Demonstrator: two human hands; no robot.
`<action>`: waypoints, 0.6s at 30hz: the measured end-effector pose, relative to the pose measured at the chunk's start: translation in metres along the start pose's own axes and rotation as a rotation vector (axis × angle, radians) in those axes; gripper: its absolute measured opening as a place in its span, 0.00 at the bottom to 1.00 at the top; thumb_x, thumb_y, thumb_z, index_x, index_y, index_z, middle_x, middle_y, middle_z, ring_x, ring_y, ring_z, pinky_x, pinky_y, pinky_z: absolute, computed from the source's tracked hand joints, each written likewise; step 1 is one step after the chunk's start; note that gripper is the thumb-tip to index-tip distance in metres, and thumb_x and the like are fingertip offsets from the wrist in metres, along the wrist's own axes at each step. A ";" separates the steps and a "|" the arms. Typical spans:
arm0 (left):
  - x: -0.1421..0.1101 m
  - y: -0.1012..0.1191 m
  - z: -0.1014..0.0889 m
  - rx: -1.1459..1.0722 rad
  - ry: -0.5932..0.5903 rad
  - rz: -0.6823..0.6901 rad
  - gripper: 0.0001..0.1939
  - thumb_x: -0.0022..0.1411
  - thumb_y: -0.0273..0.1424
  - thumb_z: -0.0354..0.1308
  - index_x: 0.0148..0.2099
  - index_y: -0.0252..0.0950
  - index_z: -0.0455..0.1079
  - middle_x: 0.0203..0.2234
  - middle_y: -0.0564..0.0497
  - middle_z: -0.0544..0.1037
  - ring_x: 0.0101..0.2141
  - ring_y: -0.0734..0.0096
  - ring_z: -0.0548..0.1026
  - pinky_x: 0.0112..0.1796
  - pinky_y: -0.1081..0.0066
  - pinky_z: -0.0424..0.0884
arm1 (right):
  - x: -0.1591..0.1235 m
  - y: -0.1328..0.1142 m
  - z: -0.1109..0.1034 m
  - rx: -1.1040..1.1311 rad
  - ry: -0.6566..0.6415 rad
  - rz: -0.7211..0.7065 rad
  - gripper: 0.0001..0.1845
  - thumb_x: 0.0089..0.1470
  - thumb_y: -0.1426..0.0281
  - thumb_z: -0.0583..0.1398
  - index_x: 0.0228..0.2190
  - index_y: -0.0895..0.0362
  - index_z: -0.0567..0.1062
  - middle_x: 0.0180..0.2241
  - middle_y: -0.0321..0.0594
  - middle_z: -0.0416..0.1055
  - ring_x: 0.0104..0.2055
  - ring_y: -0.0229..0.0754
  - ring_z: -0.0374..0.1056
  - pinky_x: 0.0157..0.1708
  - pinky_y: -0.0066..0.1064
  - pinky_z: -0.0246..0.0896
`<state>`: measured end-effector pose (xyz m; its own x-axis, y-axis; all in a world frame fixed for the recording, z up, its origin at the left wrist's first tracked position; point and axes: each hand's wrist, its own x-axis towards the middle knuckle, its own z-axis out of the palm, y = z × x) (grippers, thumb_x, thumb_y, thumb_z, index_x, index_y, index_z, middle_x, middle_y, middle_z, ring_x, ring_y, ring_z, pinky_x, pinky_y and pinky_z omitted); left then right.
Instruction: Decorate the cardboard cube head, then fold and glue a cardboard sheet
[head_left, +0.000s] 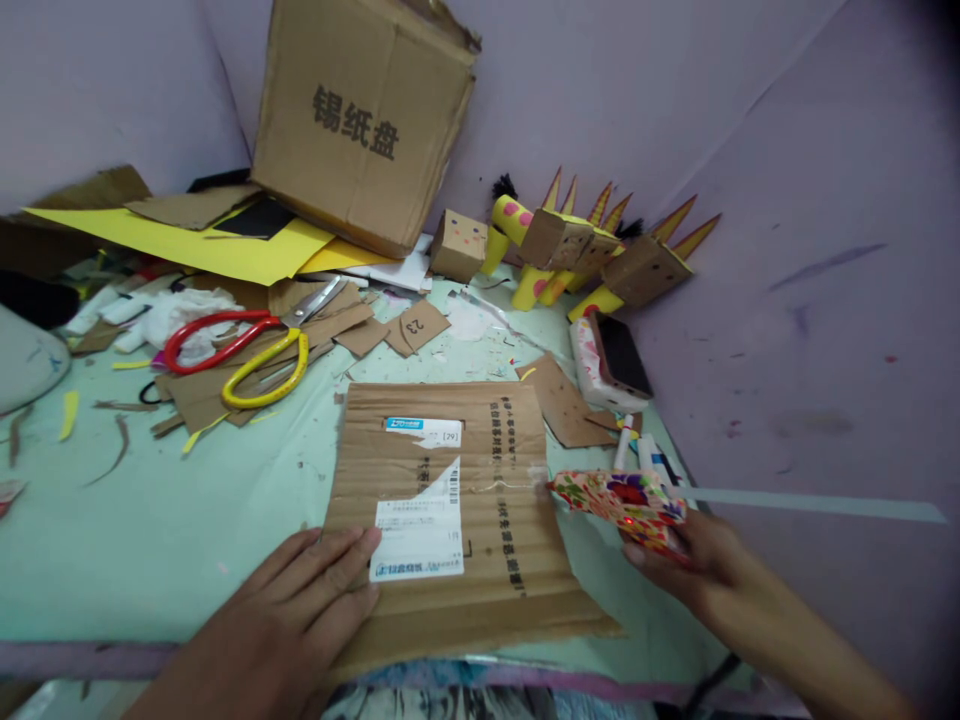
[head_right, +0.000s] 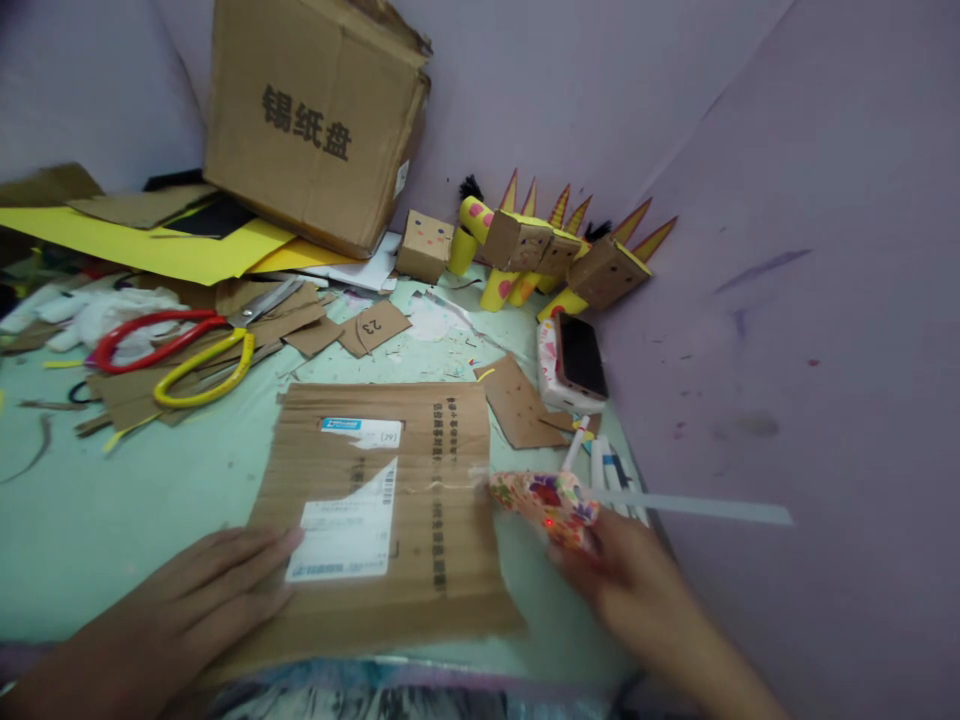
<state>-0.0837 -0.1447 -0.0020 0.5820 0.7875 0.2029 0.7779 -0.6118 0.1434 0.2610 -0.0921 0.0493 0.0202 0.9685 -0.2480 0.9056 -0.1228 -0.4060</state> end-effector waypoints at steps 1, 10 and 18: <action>0.000 0.000 0.000 0.006 -0.004 0.005 0.27 0.49 0.13 0.48 0.46 0.43 0.73 0.54 0.52 0.73 0.50 0.66 0.73 0.52 0.66 0.67 | 0.000 0.002 0.000 -0.002 0.010 -0.003 0.15 0.45 0.56 0.54 0.17 0.52 0.64 0.18 0.39 0.66 0.20 0.43 0.60 0.18 0.33 0.56; -0.003 0.002 0.008 0.014 0.002 -0.045 0.23 0.49 0.19 0.51 0.44 0.45 0.74 0.52 0.53 0.75 0.49 0.63 0.73 0.51 0.64 0.67 | 0.001 0.009 -0.005 0.336 0.088 0.027 0.20 0.42 0.55 0.62 0.34 0.55 0.73 0.36 0.45 0.77 0.38 0.53 0.73 0.37 0.40 0.70; -0.006 -0.008 0.019 0.066 0.140 0.042 0.18 0.58 0.23 0.47 0.41 0.45 0.74 0.45 0.56 0.79 0.43 0.69 0.76 0.48 0.70 0.65 | 0.049 -0.042 -0.010 0.529 0.248 -0.055 0.19 0.38 0.59 0.66 0.33 0.56 0.73 0.29 0.39 0.75 0.26 0.42 0.68 0.19 0.28 0.60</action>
<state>-0.0892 -0.1433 -0.0225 0.5792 0.7404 0.3410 0.7701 -0.6342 0.0691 0.2286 -0.0375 0.0632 0.1349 0.9905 -0.0269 0.5748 -0.1004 -0.8121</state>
